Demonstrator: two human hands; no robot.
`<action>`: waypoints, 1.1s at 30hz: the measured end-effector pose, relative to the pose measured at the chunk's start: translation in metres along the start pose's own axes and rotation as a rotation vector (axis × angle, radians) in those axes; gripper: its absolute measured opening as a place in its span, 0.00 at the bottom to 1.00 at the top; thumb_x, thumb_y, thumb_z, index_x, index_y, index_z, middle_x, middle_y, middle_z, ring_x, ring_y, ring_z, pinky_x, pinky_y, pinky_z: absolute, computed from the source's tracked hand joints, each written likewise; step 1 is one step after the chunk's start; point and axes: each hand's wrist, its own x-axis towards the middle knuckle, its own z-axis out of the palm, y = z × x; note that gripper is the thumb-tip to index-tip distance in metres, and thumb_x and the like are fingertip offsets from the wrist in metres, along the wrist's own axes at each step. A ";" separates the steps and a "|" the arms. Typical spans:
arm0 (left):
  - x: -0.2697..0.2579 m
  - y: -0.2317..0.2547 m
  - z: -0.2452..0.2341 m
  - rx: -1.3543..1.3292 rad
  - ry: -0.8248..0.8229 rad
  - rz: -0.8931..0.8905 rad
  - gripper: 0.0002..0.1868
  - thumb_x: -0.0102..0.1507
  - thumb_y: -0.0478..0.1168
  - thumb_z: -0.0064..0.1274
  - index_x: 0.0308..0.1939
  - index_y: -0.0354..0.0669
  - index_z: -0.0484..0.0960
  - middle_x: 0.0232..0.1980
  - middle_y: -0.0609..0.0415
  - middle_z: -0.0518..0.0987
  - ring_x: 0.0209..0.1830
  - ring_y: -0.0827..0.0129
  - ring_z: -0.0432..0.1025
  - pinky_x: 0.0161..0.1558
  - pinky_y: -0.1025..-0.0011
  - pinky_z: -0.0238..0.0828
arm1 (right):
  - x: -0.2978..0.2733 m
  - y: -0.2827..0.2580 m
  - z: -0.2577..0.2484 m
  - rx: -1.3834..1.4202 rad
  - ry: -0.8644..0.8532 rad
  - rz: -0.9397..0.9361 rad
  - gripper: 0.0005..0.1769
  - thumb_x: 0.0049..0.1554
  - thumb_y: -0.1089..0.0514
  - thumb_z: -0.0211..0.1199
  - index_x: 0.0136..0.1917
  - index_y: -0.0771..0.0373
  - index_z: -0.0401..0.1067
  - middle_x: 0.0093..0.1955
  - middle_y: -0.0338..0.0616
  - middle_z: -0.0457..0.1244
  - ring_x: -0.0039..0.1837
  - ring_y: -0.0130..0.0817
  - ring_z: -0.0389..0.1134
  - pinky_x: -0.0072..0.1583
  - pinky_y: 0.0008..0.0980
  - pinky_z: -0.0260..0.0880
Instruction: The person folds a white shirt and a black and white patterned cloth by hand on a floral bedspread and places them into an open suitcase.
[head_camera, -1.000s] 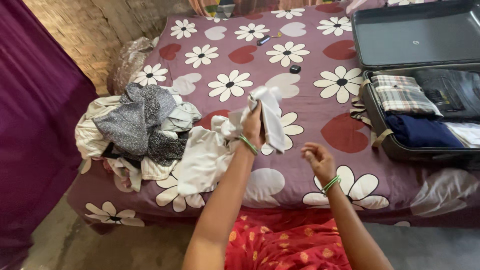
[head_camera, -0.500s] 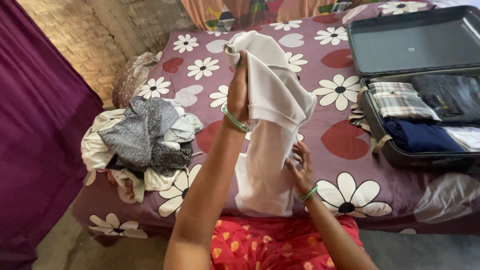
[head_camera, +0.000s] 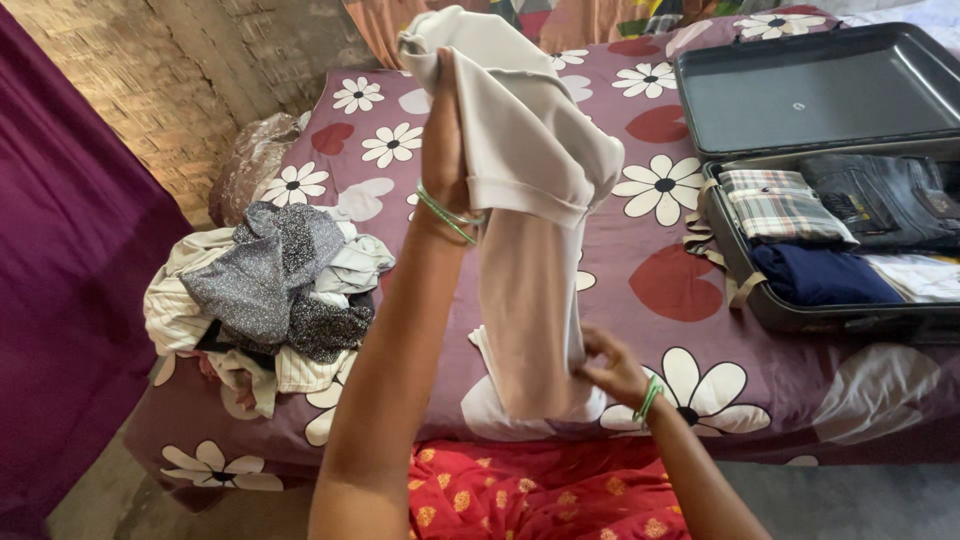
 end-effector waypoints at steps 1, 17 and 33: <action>0.003 0.008 -0.004 0.016 0.012 0.022 0.20 0.72 0.54 0.48 0.55 0.40 0.75 0.43 0.51 0.80 0.39 0.65 0.79 0.45 0.64 0.82 | -0.004 0.009 0.008 -0.017 -0.058 0.030 0.30 0.51 0.61 0.72 0.66 0.59 0.70 0.53 0.44 0.73 0.53 0.30 0.71 0.57 0.33 0.71; -0.059 0.179 -0.153 0.465 0.553 0.159 0.17 0.69 0.43 0.53 0.56 0.35 0.81 0.49 0.48 0.85 0.41 0.66 0.84 0.47 0.68 0.86 | 0.014 -0.041 -0.236 -0.522 0.528 -0.175 0.07 0.67 0.62 0.62 0.58 0.64 0.76 0.48 0.39 0.69 0.50 0.23 0.67 0.53 0.25 0.67; 0.110 0.098 -0.365 0.300 0.611 0.291 0.20 0.70 0.50 0.40 0.63 0.46 0.70 0.59 0.49 0.79 0.57 0.58 0.77 0.57 0.54 0.80 | 0.414 0.080 -0.363 -0.568 0.519 -0.321 0.10 0.76 0.61 0.52 0.56 0.67 0.72 0.50 0.46 0.65 0.53 0.41 0.69 0.54 0.44 0.70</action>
